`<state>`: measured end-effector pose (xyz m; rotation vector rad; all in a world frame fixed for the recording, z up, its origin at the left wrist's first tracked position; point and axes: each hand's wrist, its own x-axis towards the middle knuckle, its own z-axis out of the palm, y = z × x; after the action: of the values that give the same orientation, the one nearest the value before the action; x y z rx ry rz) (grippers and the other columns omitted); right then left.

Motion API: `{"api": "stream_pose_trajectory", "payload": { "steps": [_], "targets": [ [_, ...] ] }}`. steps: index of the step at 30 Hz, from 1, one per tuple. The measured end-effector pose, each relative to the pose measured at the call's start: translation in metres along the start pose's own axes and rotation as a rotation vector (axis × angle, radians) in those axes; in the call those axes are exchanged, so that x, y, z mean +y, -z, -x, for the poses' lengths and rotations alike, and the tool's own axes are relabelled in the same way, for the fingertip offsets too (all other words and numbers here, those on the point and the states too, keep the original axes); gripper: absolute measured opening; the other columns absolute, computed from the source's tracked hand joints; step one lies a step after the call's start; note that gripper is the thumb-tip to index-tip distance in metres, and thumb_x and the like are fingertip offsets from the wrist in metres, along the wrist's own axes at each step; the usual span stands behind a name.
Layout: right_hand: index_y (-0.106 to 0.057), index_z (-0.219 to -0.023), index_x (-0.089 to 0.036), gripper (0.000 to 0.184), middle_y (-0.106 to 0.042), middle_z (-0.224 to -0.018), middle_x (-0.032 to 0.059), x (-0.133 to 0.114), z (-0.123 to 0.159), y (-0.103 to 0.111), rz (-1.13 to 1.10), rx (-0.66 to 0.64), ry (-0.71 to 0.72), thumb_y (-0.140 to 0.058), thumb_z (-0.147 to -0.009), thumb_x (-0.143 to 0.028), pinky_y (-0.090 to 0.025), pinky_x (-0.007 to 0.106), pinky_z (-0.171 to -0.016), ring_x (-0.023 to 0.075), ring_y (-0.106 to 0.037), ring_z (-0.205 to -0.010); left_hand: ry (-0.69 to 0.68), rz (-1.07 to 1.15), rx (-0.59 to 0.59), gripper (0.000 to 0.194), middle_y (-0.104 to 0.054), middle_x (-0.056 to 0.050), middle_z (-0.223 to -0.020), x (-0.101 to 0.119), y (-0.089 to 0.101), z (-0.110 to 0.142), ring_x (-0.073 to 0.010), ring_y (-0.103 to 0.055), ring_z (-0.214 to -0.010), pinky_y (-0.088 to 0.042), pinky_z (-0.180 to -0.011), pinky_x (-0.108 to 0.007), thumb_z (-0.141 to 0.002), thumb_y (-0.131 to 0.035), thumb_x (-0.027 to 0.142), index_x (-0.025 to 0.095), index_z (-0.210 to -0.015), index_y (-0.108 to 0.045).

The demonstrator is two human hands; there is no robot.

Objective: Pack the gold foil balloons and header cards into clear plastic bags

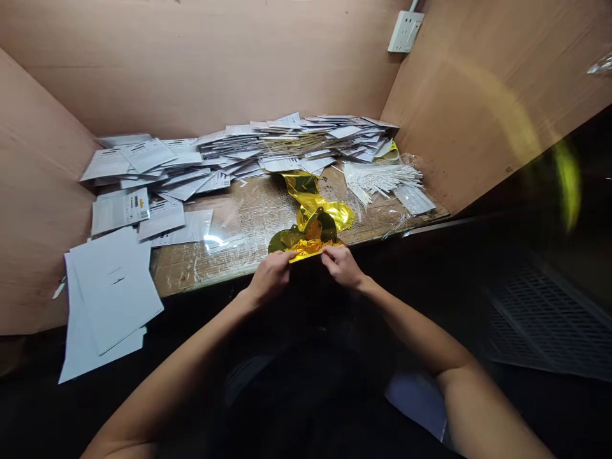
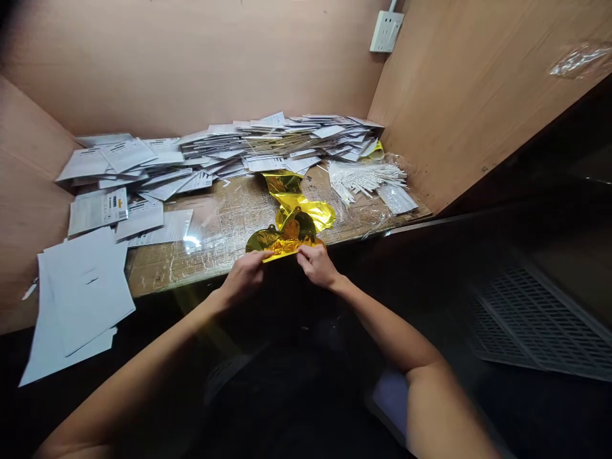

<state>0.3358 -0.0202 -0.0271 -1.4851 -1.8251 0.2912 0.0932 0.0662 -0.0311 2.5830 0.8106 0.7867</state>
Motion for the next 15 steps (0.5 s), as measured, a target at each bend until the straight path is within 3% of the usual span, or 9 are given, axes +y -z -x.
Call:
{"api": "stream_pose_trajectory", "payload": {
  "steps": [2,4,6,8,10,12,15],
  "targets": [
    [-0.057,-0.073,-0.022,0.032,-0.062,-0.065,0.0007,-0.004,-0.017,0.002,-0.018,0.037,-0.185,-0.054,-0.103,-0.033,-0.038,0.033,-0.067,0.0168,-0.054,-0.061,0.204,0.031,0.001,0.033,-0.08,-0.009,-0.093,-0.001,0.005,-0.018,-0.0263,-0.077,-0.082,-0.061,-0.079,-0.039,-0.105,-0.048,0.021,0.021,-0.128,-0.071],
    [-0.052,-0.068,-0.023,0.034,-0.055,-0.062,-0.0001,-0.007,-0.033,0.002,-0.018,0.063,-0.278,-0.057,-0.099,-0.035,-0.032,0.032,-0.063,0.016,-0.048,-0.06,0.266,0.008,0.044,0.036,-0.08,-0.01,-0.098,0.001,0.01,-0.032,-0.0286,-0.077,-0.088,-0.061,-0.083,-0.042,-0.106,-0.049,0.026,0.02,-0.138,-0.065],
    [-0.052,-0.067,-0.022,0.031,-0.053,-0.062,-0.0005,-0.008,-0.046,0.005,-0.078,0.056,-0.326,-0.059,-0.094,-0.035,-0.031,0.031,-0.061,0.0154,-0.045,-0.061,0.137,-0.067,0.084,0.049,-0.075,-0.018,-0.128,0.006,0.013,-0.037,-0.0351,-0.072,-0.118,-0.057,-0.1,-0.051,-0.102,-0.063,0.033,0.021,-0.149,-0.057],
    [-0.056,-0.068,-0.021,0.029,-0.052,-0.062,-0.0011,-0.007,-0.056,0.013,-0.219,0.022,-0.34,-0.06,-0.091,-0.037,-0.032,0.03,-0.059,0.0147,-0.045,-0.061,-0.044,-0.156,0.09,0.065,-0.056,-0.02,-0.159,0.013,0.018,-0.041,-0.0411,-0.052,-0.147,-0.046,-0.117,-0.06,-0.093,-0.078,0.04,0.027,-0.152,-0.055],
    [-0.059,-0.071,-0.02,0.03,-0.053,-0.064,-0.0014,-0.007,-0.071,0.033,-0.356,-0.026,-0.296,-0.061,-0.092,-0.042,-0.034,0.028,-0.057,0.0139,-0.045,-0.061,-0.126,-0.187,0.094,0.07,-0.042,-0.016,-0.171,0.017,0.029,-0.056,-0.0444,-0.036,-0.159,-0.036,-0.123,-0.066,-0.087,-0.085,0.047,0.034,-0.15,-0.057],
    [-0.064,-0.075,-0.019,0.032,-0.056,-0.068,-0.0009,-0.009,-0.096,0.064,-0.412,-0.036,-0.19,-0.066,-0.092,-0.046,-0.038,0.027,-0.058,0.0139,-0.048,-0.064,-0.117,-0.096,0.13,0.079,-0.043,-0.016,-0.17,0.015,0.05,-0.09,-0.0465,-0.036,-0.158,-0.038,-0.122,-0.069,-0.083,-0.088,0.057,0.035,-0.151,-0.054],
    [-0.067,-0.081,-0.019,0.032,-0.062,-0.075,-0.0002,-0.018,-0.157,0.121,-0.386,0.066,0.02,-0.078,-0.091,-0.048,-0.046,0.027,-0.061,0.0145,-0.053,-0.071,-0.111,0.274,0.087,0.114,-0.064,-0.021,-0.145,0.002,0.096,-0.164,-0.0401,-0.064,-0.132,-0.055,-0.106,-0.062,-0.076,-0.091,0.066,0.023,-0.165,-0.034]
  ]
}}
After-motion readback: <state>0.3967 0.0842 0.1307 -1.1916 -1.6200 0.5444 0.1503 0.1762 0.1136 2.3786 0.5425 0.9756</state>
